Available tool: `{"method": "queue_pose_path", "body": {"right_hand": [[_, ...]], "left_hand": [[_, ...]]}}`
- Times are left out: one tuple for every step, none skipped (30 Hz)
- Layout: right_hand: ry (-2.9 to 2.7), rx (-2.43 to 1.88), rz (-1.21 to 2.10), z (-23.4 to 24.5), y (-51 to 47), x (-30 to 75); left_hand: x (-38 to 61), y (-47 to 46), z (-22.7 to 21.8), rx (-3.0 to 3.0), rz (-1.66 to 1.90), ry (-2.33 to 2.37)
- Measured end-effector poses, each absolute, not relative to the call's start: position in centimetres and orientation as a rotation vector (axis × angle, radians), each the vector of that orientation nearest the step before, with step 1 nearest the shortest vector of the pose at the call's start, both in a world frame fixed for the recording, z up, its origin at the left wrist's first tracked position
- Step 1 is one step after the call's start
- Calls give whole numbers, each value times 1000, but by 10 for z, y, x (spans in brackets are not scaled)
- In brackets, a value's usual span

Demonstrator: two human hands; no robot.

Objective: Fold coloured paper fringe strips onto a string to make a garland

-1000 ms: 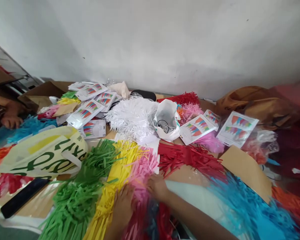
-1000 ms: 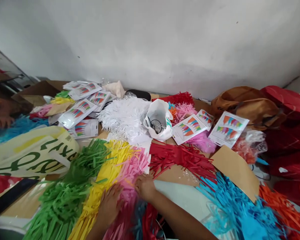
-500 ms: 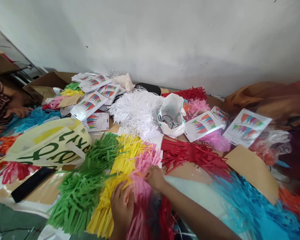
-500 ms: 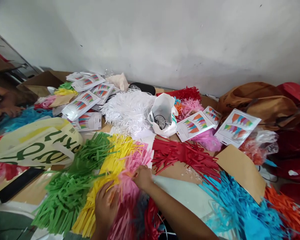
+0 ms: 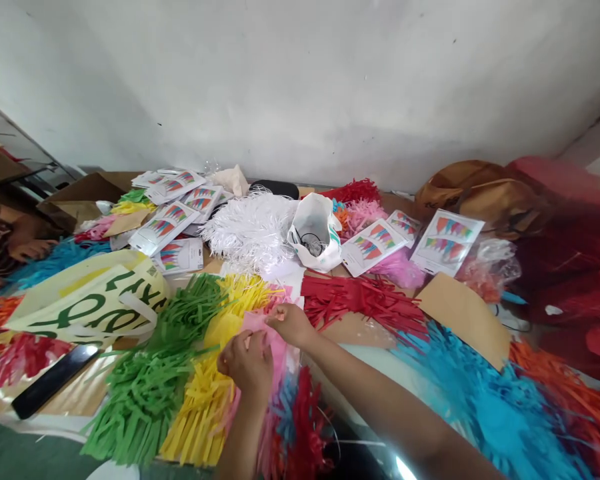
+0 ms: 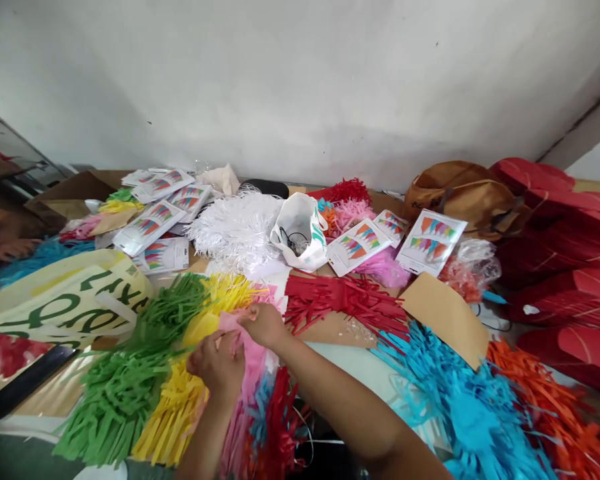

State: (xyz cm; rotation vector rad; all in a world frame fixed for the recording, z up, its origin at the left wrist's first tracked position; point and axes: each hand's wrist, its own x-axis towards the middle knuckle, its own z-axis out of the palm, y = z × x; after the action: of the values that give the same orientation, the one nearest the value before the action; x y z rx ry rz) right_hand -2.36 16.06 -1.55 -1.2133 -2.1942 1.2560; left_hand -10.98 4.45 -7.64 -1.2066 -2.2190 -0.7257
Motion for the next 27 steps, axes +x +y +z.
{"method": "queue_pose_path", "body": {"right_hand": [[-2129,-1185,1250,-15,158,-12],[-2052,-1143,1269,-15,153,-2],[-1980,-1082,1324,-17,146,7],[-1918,-998,1423,-19,138,13],[-1868,-897,1555,-23,130,15],[-1826,-794,1696,-27,122,14],[-1794,-706,1822,-30,115,10],[-1766,-651,1912,-33,111,4],[-1712,-618,1977,-34,109,-1],[-1646,-612,2007,-33,111,-6],[-1567,-618,2014,-31,114,-7],[-1475,-623,2011,-28,120,-4],[-1382,-625,1999,-25,127,5],[-1299,-628,1978,-23,134,18],[-1224,-626,1957,-22,140,37],[-1157,-623,1934,-24,145,61],[-1106,-627,1907,-30,147,88],[-1065,-635,1879,-39,147,117],[-1044,-666,1838,-51,145,148],[-1050,-729,1778,-65,140,180],[-1084,-843,1677,-79,134,211],[-1139,-1001,1532,-94,127,241],[-1197,-1200,1331,-107,118,268],[-1220,-1393,1112,-118,108,290],[-1215,-1503,976,-127,98,306],[-1263,-1566,855,-134,87,315],[-1400,-1575,761,-139,78,317]], "left_hand": [[-118,43,-66,-1224,-707,-2227],[-126,41,-54,-1238,-689,-2228],[-133,41,-41,-1248,-673,-2220],[-137,41,-27,-1260,-657,-2201],[-138,42,-13,-1281,-644,-2168],[-136,44,2,-1305,-635,-2128],[-130,45,17,-1332,-627,-2080],[-122,46,31,-1380,-620,-2032],[-112,45,42,-1438,-614,-1978],[-101,43,51,-1490,-613,-1927],[-90,40,55,-1536,-621,-1877],[-81,36,55,-1565,-634,-1845],[-73,31,50,-1574,-664,-1830],[-66,27,40,-1597,-695,-1824],[-60,24,25,-1637,-723,-1827],[-53,23,7,-1705,-758,-1781],[-45,24,-13,-1747,-776,-1791],[-34,26,-35,-1794,-798,-1825],[-22,28,-56,-1866,-798,-1874],[-8,32,-76,-1932,-782,-1934],[7,34,-93,-2014,-767,-1984],[21,37,-107,-2093,-749,-2030],[35,39,-118,-2162,-737,-2067],[46,41,-127,-2221,-732,-2094],[55,42,-132,-2263,-732,-2117],[62,44,-136,-2292,-735,-2136],[67,46,-138,-2317,-737,-2147]]}}
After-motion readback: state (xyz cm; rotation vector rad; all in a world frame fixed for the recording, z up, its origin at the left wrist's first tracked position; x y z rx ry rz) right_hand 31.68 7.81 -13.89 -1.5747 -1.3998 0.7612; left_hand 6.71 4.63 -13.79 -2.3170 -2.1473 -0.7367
